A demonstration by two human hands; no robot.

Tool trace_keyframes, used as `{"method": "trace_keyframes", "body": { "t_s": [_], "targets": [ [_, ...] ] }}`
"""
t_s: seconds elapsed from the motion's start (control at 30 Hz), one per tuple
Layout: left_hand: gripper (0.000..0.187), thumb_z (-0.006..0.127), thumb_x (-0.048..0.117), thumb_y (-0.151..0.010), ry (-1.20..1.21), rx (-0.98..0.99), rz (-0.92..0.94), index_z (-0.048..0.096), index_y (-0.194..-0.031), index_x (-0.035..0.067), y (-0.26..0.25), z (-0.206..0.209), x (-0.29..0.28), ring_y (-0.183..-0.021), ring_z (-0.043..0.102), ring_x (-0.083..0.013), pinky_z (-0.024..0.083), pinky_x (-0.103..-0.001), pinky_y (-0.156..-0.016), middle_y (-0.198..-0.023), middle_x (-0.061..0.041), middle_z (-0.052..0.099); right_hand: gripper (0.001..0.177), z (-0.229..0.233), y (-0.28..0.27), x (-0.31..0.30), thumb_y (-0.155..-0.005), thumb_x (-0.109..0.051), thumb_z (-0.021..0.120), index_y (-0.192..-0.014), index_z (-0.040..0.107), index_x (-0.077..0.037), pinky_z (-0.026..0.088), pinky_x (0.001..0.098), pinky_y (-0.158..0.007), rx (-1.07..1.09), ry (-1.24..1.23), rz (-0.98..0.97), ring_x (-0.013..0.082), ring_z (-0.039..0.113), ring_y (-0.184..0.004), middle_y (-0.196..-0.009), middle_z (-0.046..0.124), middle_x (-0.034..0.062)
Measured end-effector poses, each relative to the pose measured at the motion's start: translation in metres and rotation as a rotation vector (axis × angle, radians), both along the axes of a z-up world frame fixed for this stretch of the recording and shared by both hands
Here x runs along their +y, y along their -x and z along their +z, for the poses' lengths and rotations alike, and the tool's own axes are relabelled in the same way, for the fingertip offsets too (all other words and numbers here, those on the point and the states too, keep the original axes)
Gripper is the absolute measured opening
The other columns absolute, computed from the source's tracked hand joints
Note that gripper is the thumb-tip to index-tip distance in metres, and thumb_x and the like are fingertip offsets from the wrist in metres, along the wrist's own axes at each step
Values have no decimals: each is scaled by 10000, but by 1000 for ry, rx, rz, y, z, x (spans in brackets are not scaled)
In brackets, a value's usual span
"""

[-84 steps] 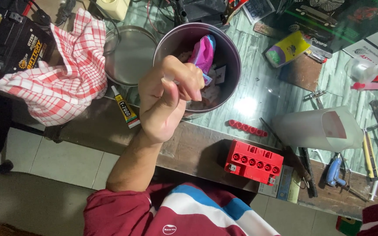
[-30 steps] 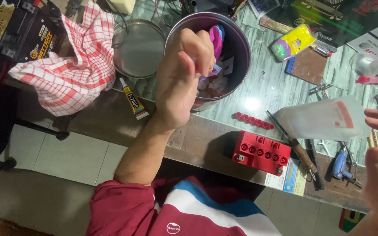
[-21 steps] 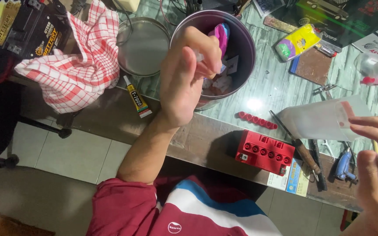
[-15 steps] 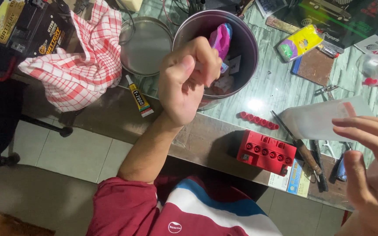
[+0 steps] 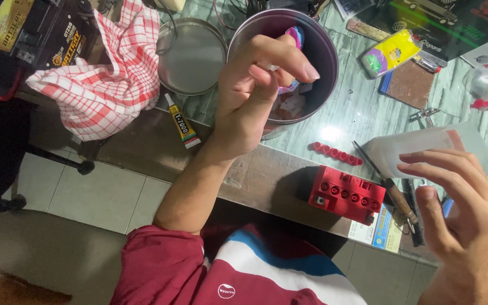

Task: Using a manual syringe to fill small red battery cells with liquid on a workbench.

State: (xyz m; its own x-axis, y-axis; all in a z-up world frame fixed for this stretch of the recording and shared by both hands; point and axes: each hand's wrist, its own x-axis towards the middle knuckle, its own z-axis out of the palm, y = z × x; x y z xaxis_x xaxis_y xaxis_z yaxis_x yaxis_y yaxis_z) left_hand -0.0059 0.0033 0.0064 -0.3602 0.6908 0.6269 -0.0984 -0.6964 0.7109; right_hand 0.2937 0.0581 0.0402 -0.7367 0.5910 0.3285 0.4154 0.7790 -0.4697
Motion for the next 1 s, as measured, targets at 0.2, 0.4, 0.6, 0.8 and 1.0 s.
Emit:
{"method": "trace_keyframes", "body": {
  "t_s": [0.2,0.4,0.6,0.8,1.0],
  "targets": [
    [543,332,579,-1085,72,-49,-206,571,-966,107,0,11,-1,-825,407,-128,333,-257,-758,-908,-40,558,306,4,6,0,-1053,-117,485,-1054,705,96,498,505,-1003,-26,-12,45,396,689,-1089,-1148,710,277],
    [368,374,328,-1000,5,-180,-174,488,-748,87,-1,13,-2,-697,335,-154,307,-335,-745,-702,-19,433,247,-4,5,5,-1042,-59,523,-1049,684,128,510,516,-975,41,-49,106,419,700,-1064,-1130,707,299],
    [521,277,560,-1050,-10,-167,-232,519,-942,112,-3,10,-6,-851,373,-143,344,-270,-813,-956,17,442,203,1,27,2,-1006,-23,589,-1099,707,113,504,516,-942,18,-89,153,391,693,-1012,-1120,721,280],
    [831,-10,731,-895,-87,-131,-135,488,-1088,93,-15,10,-6,-1000,388,-166,386,-279,-933,-1122,-5,424,375,17,74,-4,-1025,-166,642,-1395,628,-109,449,449,-835,-201,-205,326,312,537,-931,-1078,643,115],
    [938,-24,810,-795,-27,-53,-121,498,-1168,126,-18,8,-7,-1089,456,-123,423,-296,-1006,-1192,31,459,395,23,111,1,-1076,-139,633,-1456,629,-243,434,403,-791,-300,-527,360,267,546,-850,-1022,620,23]
  ]
}}
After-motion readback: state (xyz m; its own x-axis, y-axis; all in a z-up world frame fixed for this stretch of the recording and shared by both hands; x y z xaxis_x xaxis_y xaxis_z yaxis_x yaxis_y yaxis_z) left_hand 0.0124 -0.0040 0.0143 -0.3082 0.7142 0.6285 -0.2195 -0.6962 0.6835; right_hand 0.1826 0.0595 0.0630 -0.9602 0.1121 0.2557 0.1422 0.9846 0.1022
